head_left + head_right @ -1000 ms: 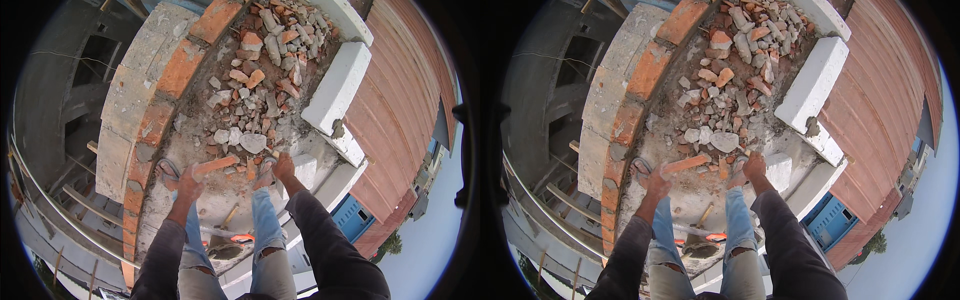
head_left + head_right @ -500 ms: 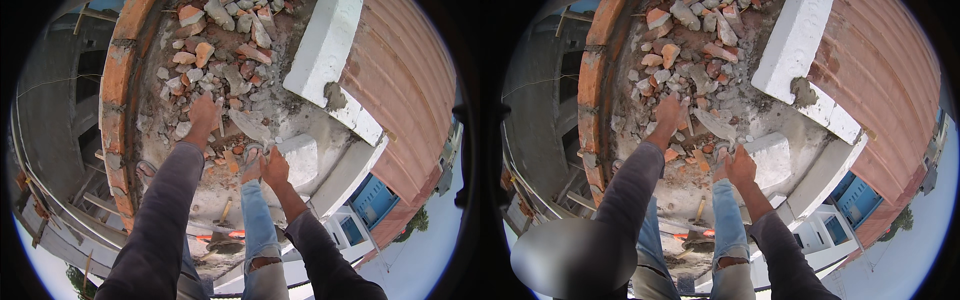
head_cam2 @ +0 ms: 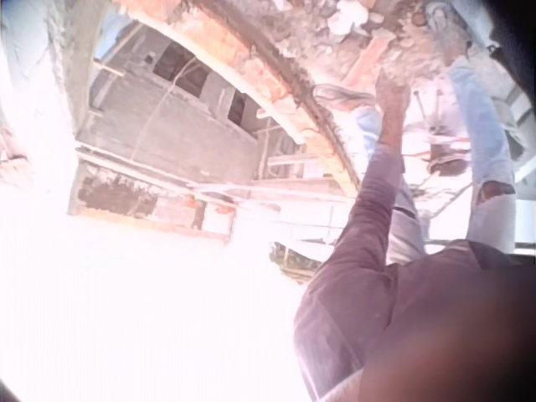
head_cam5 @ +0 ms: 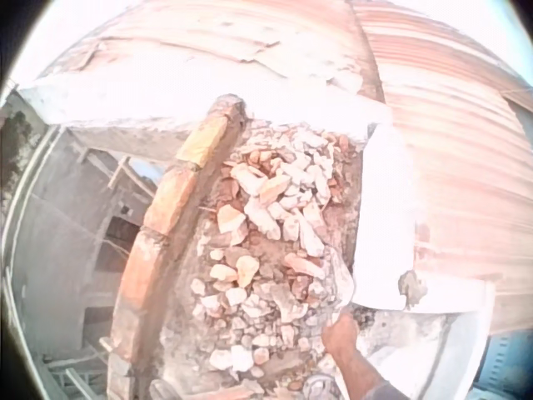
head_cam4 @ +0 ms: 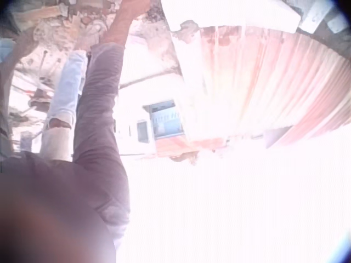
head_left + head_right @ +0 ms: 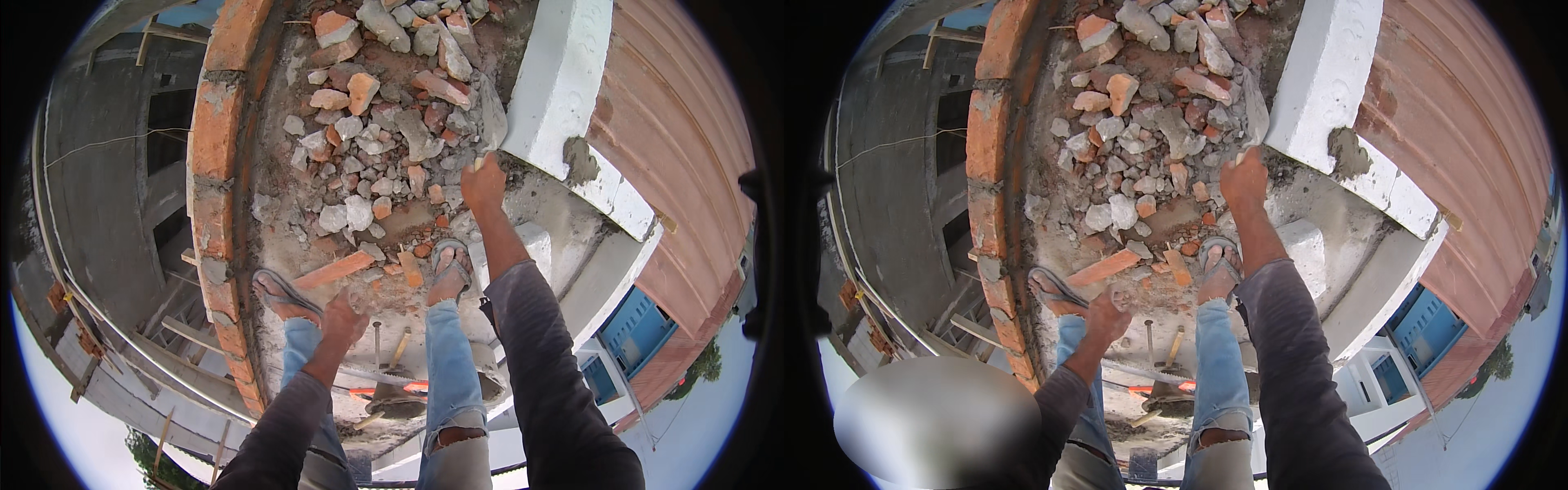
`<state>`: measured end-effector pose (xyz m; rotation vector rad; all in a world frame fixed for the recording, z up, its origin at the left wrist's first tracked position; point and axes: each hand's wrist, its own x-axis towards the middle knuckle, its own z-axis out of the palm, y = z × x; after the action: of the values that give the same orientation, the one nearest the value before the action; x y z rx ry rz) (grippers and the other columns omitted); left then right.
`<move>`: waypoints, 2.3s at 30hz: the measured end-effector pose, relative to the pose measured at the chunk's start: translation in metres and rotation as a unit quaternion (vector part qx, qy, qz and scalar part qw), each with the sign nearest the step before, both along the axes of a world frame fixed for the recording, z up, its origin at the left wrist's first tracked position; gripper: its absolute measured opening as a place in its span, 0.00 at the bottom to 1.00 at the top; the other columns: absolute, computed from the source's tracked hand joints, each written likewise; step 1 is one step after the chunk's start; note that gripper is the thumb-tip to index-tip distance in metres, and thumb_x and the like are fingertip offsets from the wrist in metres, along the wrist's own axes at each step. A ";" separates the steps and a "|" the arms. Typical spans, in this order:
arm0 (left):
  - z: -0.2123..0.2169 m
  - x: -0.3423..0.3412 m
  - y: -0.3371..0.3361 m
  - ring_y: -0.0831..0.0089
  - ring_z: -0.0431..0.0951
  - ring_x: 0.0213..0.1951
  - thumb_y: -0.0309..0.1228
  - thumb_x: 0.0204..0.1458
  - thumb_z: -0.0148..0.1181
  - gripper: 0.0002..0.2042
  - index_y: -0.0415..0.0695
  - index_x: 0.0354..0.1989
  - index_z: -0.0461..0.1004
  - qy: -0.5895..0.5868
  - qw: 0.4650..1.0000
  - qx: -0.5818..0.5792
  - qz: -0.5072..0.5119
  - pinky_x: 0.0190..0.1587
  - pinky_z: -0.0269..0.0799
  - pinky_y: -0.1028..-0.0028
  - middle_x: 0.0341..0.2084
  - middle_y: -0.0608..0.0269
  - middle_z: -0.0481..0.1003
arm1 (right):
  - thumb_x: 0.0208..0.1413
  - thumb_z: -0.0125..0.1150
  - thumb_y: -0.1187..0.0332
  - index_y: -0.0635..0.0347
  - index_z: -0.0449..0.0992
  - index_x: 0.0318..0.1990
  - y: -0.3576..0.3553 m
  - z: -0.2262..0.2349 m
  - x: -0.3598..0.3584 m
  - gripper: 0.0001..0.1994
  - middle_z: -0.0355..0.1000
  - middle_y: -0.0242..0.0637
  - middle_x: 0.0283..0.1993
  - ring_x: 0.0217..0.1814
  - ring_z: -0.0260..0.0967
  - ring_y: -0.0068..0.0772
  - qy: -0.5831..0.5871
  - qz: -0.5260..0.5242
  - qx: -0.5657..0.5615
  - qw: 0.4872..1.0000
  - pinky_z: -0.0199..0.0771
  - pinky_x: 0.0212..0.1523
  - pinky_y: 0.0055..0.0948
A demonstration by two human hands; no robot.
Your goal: The person clears rubble and broken bricks from a rooftop construction area using a trowel and hands. They scoop debris into a bucket and throw remaining pieces off the edge, working methodically across the surface.
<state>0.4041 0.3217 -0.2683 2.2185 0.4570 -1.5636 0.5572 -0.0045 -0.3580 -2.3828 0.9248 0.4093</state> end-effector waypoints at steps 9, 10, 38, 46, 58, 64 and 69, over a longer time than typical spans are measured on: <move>-0.095 0.308 -0.042 0.34 0.51 0.74 0.69 0.31 0.79 0.73 0.51 0.81 0.37 -0.326 0.943 0.025 -0.066 0.74 0.51 0.39 0.71 0.31 0.53 | 0.55 0.66 0.67 0.69 0.73 0.47 0.002 -0.018 -0.051 0.17 0.80 0.55 0.37 0.41 0.80 0.59 -0.041 0.074 0.171 0.982 0.77 0.44 0.49; -0.099 0.314 -0.048 0.33 0.52 0.73 0.70 0.30 0.80 0.75 0.51 0.82 0.35 -0.281 0.956 0.027 -0.076 0.74 0.51 0.41 0.70 0.30 0.54 | 0.55 0.65 0.68 0.70 0.73 0.48 0.002 -0.019 -0.049 0.17 0.79 0.55 0.37 0.40 0.80 0.57 -0.042 0.056 0.207 0.976 0.77 0.44 0.48; 0.086 0.186 0.021 0.26 0.51 0.72 0.60 0.23 0.86 0.73 0.71 0.81 0.39 -0.090 0.970 -0.180 0.134 0.68 0.61 0.38 0.72 0.34 0.49 | 0.59 0.59 0.76 0.62 0.69 0.52 0.178 0.212 -0.098 0.14 0.71 0.35 0.29 0.21 0.69 0.24 0.179 -0.076 0.381 0.904 0.67 0.16 0.26; 0.203 0.188 0.318 0.34 0.51 0.75 0.62 0.27 0.84 0.73 0.56 0.81 0.41 -0.167 0.938 -0.180 0.247 0.74 0.53 0.45 0.70 0.33 0.53 | 0.55 0.65 0.67 0.69 0.71 0.46 0.456 0.319 -0.054 0.16 0.79 0.54 0.36 0.35 0.80 0.52 0.173 0.096 0.359 0.912 0.78 0.40 0.46; 0.216 0.101 0.664 0.45 0.66 0.69 0.49 0.53 0.74 0.45 0.36 0.73 0.59 -0.412 0.775 0.337 0.340 0.71 0.62 0.54 0.66 0.36 0.66 | 0.59 0.60 0.61 0.69 0.69 0.57 0.599 0.238 -0.066 0.24 0.78 0.64 0.47 0.53 0.76 0.68 0.122 0.088 0.399 0.904 0.74 0.53 0.54; 0.106 -0.003 0.411 0.54 0.76 0.61 0.32 0.56 0.71 0.32 0.35 0.66 0.66 -0.287 0.881 -0.036 0.374 0.66 0.70 0.59 0.59 0.44 0.74 | 0.56 0.63 0.64 0.59 0.77 0.50 0.302 0.190 -0.199 0.16 0.80 0.47 0.39 0.37 0.80 0.44 0.269 -0.125 0.192 0.935 0.80 0.40 0.44; 0.050 0.012 0.201 0.51 0.74 0.63 0.39 0.51 0.75 0.36 0.38 0.67 0.67 -0.202 0.933 -0.156 0.255 0.66 0.69 0.58 0.60 0.44 0.73 | 0.61 0.58 0.69 0.59 0.68 0.46 0.108 0.099 -0.232 0.09 0.73 0.41 0.33 0.22 0.67 0.34 0.123 -0.338 0.216 0.908 0.71 0.21 0.37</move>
<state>0.4163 0.5225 -0.2187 1.9007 0.5558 -0.8217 0.3249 0.1038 -0.2592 -1.5089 1.5155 0.5670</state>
